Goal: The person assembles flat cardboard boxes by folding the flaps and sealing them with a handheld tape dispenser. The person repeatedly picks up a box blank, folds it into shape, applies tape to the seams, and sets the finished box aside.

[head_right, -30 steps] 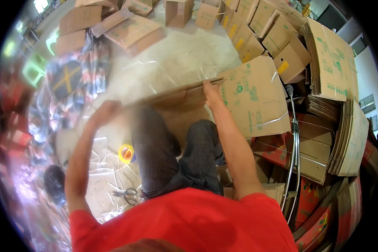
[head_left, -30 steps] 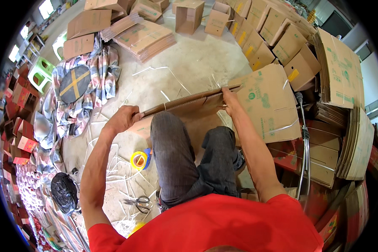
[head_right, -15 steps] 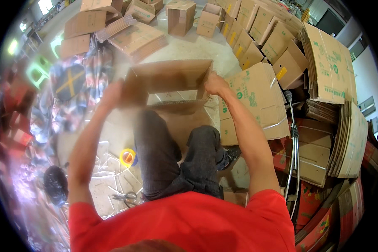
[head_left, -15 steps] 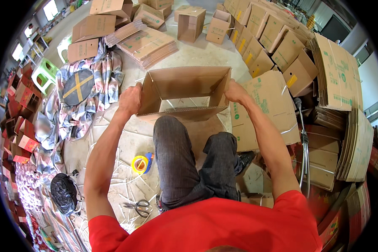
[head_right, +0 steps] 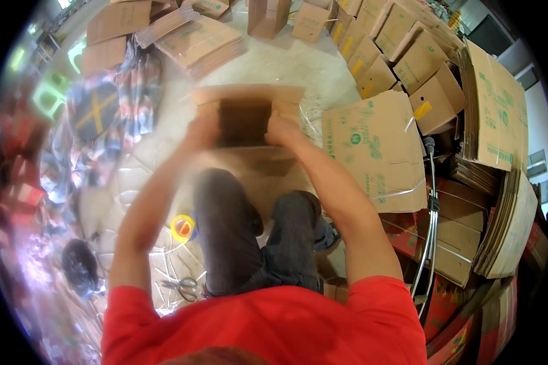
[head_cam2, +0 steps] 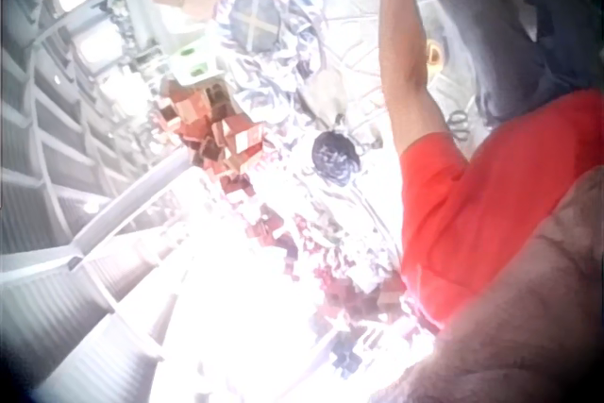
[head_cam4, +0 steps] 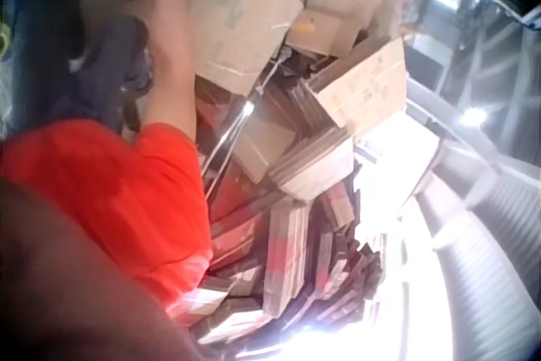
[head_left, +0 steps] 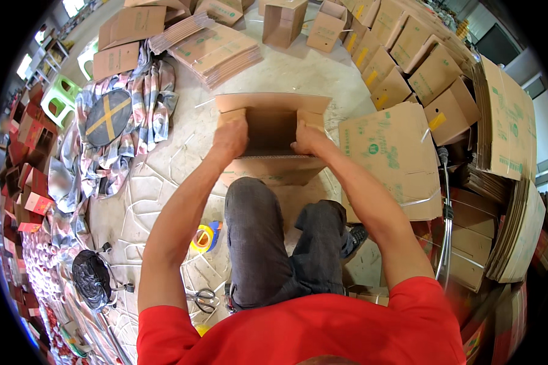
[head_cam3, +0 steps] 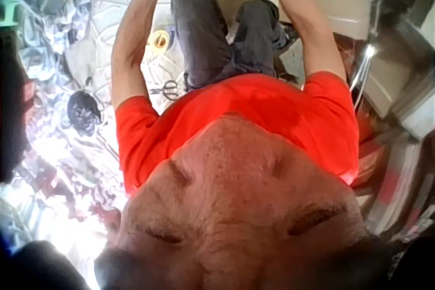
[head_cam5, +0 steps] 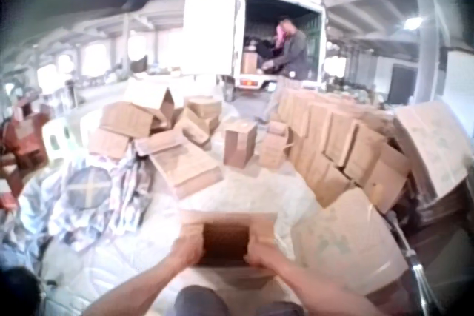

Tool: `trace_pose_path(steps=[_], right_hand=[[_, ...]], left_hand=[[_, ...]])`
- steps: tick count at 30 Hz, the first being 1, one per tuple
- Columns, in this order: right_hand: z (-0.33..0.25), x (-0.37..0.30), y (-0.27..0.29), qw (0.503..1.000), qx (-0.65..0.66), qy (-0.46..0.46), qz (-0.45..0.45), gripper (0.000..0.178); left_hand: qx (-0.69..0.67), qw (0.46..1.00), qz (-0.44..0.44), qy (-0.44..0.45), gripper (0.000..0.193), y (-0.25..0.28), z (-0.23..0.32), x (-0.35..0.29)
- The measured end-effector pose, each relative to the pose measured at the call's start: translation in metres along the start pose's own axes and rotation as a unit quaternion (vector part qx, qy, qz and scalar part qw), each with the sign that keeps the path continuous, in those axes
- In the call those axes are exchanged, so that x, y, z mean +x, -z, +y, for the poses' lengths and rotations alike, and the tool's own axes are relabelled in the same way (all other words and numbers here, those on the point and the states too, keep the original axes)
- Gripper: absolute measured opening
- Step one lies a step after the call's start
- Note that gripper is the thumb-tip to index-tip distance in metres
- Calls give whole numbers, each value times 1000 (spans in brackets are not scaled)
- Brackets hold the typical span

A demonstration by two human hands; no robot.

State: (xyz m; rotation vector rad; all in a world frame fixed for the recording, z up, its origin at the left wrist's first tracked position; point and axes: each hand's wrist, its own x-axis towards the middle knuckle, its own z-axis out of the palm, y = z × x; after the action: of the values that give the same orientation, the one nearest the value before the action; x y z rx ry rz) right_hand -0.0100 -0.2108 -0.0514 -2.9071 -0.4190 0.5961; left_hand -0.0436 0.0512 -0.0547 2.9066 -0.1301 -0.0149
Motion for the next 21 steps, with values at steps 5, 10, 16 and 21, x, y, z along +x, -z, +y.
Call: trace_pose_path(steps=[5,10,16,21], right_hand=[[71,10,-3,882,421,-8,-211,67],[92,6,-28,812,578,20,-81,47],[98,-4,-36,635,772,9,25,46],[88,-19,-52,566,814,10,130,52]], left_hand=[[-205,947,-248,-11,49,39,11,-16],[-173,953,-164,-185,63,42,-3,-36],[-111,959,-155,-211,67,51,-3,-1],[-73,969,-34,-232,66,9,-20,21]])
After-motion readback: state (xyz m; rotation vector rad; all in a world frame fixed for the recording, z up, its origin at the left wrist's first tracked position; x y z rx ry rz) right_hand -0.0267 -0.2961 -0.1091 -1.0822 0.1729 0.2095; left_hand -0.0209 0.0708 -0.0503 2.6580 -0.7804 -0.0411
